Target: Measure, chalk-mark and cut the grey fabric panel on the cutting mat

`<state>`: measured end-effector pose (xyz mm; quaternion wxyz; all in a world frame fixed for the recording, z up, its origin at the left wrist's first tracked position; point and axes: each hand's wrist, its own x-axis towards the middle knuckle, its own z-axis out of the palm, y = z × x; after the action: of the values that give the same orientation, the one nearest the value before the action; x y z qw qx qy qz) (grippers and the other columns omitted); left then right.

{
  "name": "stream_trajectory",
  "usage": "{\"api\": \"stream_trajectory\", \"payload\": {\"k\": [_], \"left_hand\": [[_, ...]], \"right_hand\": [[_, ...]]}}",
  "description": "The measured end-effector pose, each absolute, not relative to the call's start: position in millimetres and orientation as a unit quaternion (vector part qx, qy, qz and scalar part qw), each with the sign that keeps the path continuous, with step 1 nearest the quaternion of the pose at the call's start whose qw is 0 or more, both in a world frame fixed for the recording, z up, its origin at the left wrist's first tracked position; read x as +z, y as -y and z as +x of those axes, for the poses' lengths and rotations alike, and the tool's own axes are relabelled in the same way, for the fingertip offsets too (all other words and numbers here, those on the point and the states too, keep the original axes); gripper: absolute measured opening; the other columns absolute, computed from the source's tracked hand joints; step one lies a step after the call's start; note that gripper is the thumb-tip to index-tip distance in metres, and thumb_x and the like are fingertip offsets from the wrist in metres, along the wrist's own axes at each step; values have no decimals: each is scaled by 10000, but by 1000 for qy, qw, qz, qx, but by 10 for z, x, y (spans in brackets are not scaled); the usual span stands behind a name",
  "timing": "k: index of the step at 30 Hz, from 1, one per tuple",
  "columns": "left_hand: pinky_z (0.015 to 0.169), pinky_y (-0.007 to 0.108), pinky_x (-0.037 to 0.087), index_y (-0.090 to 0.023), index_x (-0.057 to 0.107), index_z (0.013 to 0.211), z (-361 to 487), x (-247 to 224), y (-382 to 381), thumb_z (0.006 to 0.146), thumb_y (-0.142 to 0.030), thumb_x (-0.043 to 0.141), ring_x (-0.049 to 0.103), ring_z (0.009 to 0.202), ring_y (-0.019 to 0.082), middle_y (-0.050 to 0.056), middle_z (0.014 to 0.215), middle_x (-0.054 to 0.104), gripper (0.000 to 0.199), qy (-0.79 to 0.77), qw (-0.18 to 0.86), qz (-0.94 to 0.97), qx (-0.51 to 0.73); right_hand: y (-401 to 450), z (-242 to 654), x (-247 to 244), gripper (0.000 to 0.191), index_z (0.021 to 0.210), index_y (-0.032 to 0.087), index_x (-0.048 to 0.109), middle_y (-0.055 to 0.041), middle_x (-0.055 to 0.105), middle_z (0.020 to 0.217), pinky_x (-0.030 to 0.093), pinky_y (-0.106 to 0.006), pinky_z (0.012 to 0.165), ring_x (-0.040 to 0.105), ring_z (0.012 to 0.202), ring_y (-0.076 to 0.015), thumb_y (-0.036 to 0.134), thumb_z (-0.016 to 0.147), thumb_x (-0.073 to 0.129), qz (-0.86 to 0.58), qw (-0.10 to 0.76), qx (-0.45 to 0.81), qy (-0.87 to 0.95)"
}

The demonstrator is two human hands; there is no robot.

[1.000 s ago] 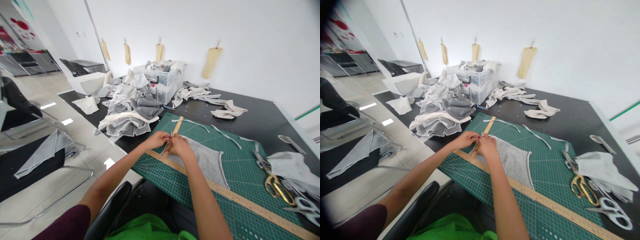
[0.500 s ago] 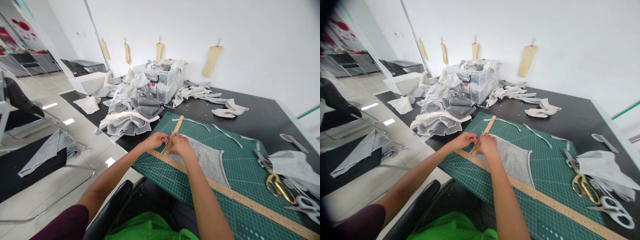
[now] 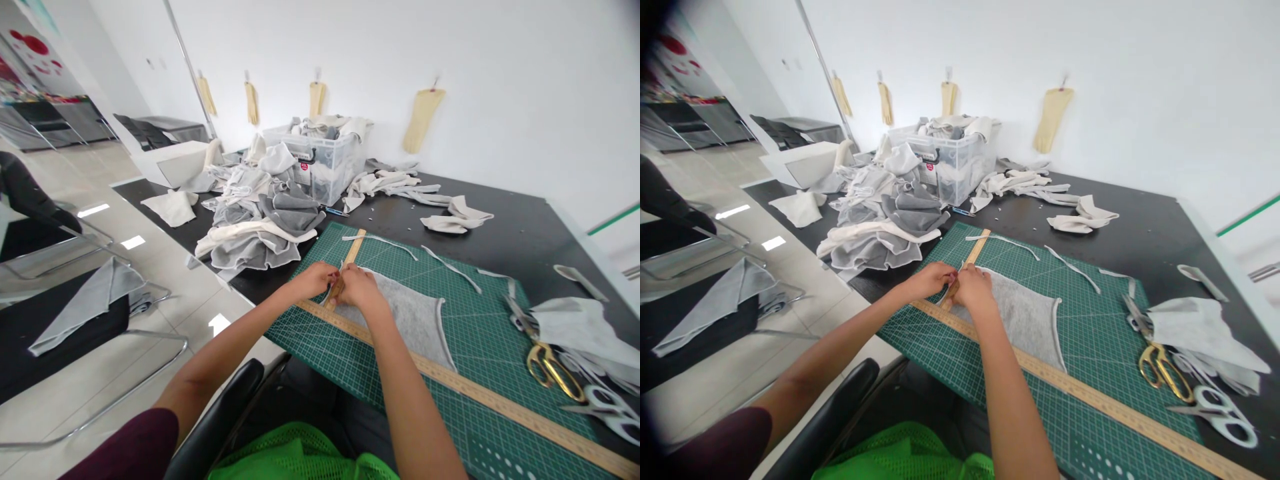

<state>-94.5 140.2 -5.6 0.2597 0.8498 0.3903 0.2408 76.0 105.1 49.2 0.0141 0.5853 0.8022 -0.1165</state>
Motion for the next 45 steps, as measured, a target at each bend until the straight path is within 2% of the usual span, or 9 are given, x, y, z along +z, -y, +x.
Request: {"api": "stream_trajectory", "payload": {"k": [10, 21, 28, 37, 45], "left_hand": [[848, 301, 399, -162, 622, 762, -908, -24, -1382, 836, -75, 493, 550, 791, 177, 27, 751, 636, 173, -387, 251, 854, 241], [783, 250, 435, -161, 711, 876, -1044, -24, -1425, 895, -187, 570, 617, 804, 158, 11, 816, 702, 145, -366, 344, 837, 216], [753, 227, 462, -137, 688, 852, -1120, 20, -1298, 862, -144, 546, 636, 785, 142, 15, 803, 699, 142, -344, 421, 814, 205], [765, 229, 453, -138, 689, 817, -1173, 89, -1242, 845, -137, 566, 624, 780, 135, 11, 793, 694, 127, -326, 455, 808, 184], [774, 228, 468, -133, 704, 848, -1200, 150, -1180, 889, -174, 579, 641, 789, 137, 25, 809, 708, 138, -315, 483, 800, 164]], "right_hand": [[-1020, 756, 549, 687, 1270, 148, 641, -189, 592, 1358, 424, -393, 1005, 571, 1262, -331, 435, 687, 862, 585, 17, -118, -802], [-1045, 743, 537, 705, 1257, 137, 649, -189, 581, 1368, 430, -401, 1002, 564, 1269, -339, 448, 665, 873, 587, 23, -117, -801], [-1045, 732, 551, 686, 1237, 155, 665, -174, 593, 1348, 428, -400, 1009, 572, 1260, -331, 475, 665, 870, 591, 29, -120, -797], [-1034, 745, 541, 643, 1198, 167, 680, -160, 605, 1325, 431, -386, 992, 578, 1242, -318, 476, 667, 871, 589, 23, -114, -800], [-1046, 761, 479, 669, 1205, 138, 670, -175, 598, 1337, 436, -397, 976, 572, 1242, -329, 499, 674, 857, 585, 12, -107, -804]]}}
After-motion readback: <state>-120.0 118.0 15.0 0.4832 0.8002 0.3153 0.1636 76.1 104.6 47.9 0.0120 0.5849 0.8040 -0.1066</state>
